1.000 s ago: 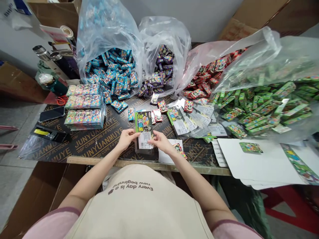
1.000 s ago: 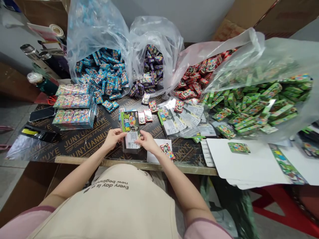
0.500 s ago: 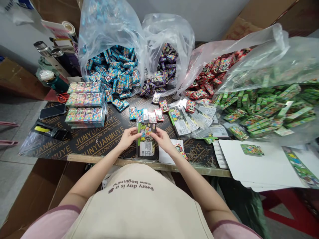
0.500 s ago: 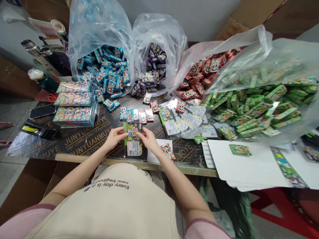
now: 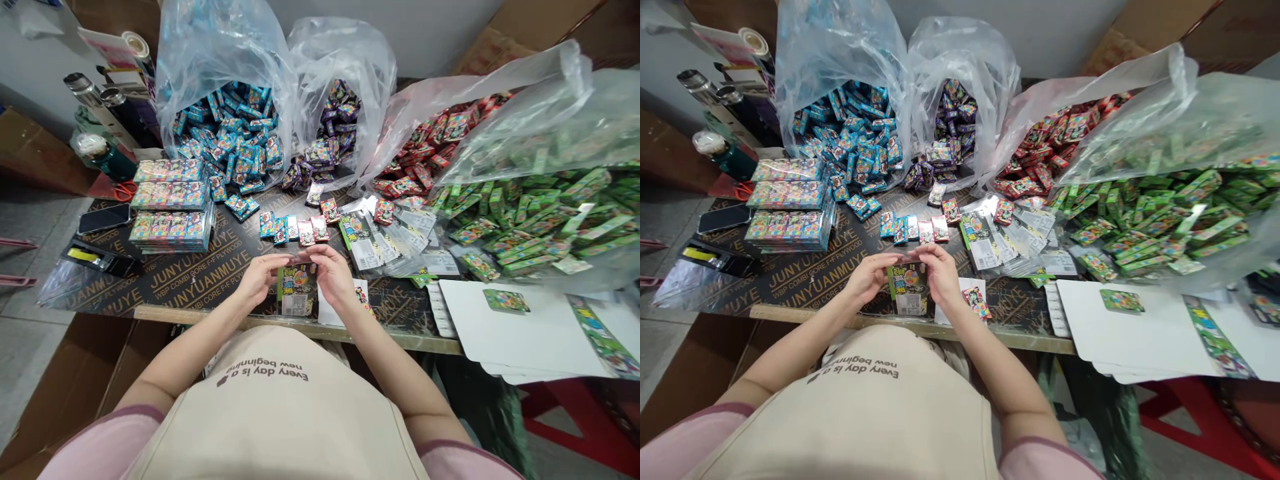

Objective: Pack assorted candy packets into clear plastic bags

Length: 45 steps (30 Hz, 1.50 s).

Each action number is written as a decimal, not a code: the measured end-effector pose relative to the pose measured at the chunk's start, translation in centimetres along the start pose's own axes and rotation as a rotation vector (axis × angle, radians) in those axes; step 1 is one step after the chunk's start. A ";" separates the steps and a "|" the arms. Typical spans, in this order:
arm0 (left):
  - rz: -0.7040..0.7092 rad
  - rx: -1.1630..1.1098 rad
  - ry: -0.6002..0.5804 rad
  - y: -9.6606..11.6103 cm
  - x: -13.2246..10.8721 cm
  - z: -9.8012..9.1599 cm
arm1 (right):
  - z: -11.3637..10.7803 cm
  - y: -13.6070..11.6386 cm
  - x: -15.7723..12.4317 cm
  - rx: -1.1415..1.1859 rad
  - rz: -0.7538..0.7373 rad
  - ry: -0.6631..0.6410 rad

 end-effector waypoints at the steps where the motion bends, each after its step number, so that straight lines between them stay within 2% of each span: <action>1: 0.052 0.065 -0.001 0.9 0.0 0.0 | -0.3 -0.7 -0.1 -0.095 -0.053 -0.017; 5: 0.454 0.507 0.034 5.4 -1.9 1.0 | -0.6 -2.9 -1.0 -0.530 -0.268 -0.128; 7: 0.544 0.673 -0.014 6.3 -2.7 2.0 | -0.6 -3.4 -1.5 -0.619 -0.317 -0.177; 9: 0.538 0.720 -0.047 6.5 -2.9 2.3 | -0.7 -3.8 -1.7 -0.644 -0.310 -0.168; 14: 0.287 0.601 -0.087 5.7 -1.2 1.3 | -0.4 -3.9 -1.1 -0.525 -0.130 -0.132; 16: 0.260 0.610 -0.102 5.8 -0.9 1.4 | -0.2 -4.0 -0.9 -0.484 -0.098 -0.142; 18: 0.341 0.698 -0.102 6.5 -1.3 1.9 | -0.2 -4.1 -0.8 -0.489 -0.101 -0.142; 20: 0.494 0.844 -0.116 7.1 -2.3 2.9 | -0.5 -4.1 -1.0 -0.507 -0.111 -0.142; 22: 0.646 0.988 -0.156 7.2 -3.4 4.1 | -1.0 -4.0 -1.4 -0.513 -0.122 -0.131; 24: 0.730 1.056 -0.195 7.0 -4.1 4.8 | -1.4 -4.0 -1.9 -0.512 -0.135 -0.110; 26: 0.723 1.038 -0.206 6.9 -4.1 4.9 | -1.7 -4.1 -2.2 -0.516 -0.137 -0.098; 30: 0.535 0.924 -0.218 7.0 -2.6 4.8 | -1.6 -4.2 -2.2 -0.503 -0.116 -0.114; 32: 0.494 0.924 -0.227 7.0 -2.3 5.1 | -1.7 -4.4 -2.2 -0.504 -0.119 -0.110; 35: 0.607 1.044 -0.233 7.0 -3.0 5.9 | -2.2 -4.5 -2.6 -0.552 -0.164 -0.091; 38: 0.725 1.176 -0.265 6.1 -4.0 6.2 | -2.3 -4.3 -3.5 -0.640 -0.285 -0.126; 42: 0.709 1.134 -0.256 4.8 -3.8 5.0 | -1.9 -3.7 -4.6 -0.766 -0.435 -0.163; 45: 0.686 1.010 -0.190 5.0 -3.0 3.5 | -1.7 -3.3 -2.7 -0.799 -0.434 -0.199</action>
Point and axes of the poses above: each hand's wrist, its own x-axis towards the middle knuckle, its own z-axis out of the palm, y = z × x, the point moved 8 cm from there along x, towards the middle knuckle, and after that the axes turned 11 degrees about -y, right-handed, at the moved point
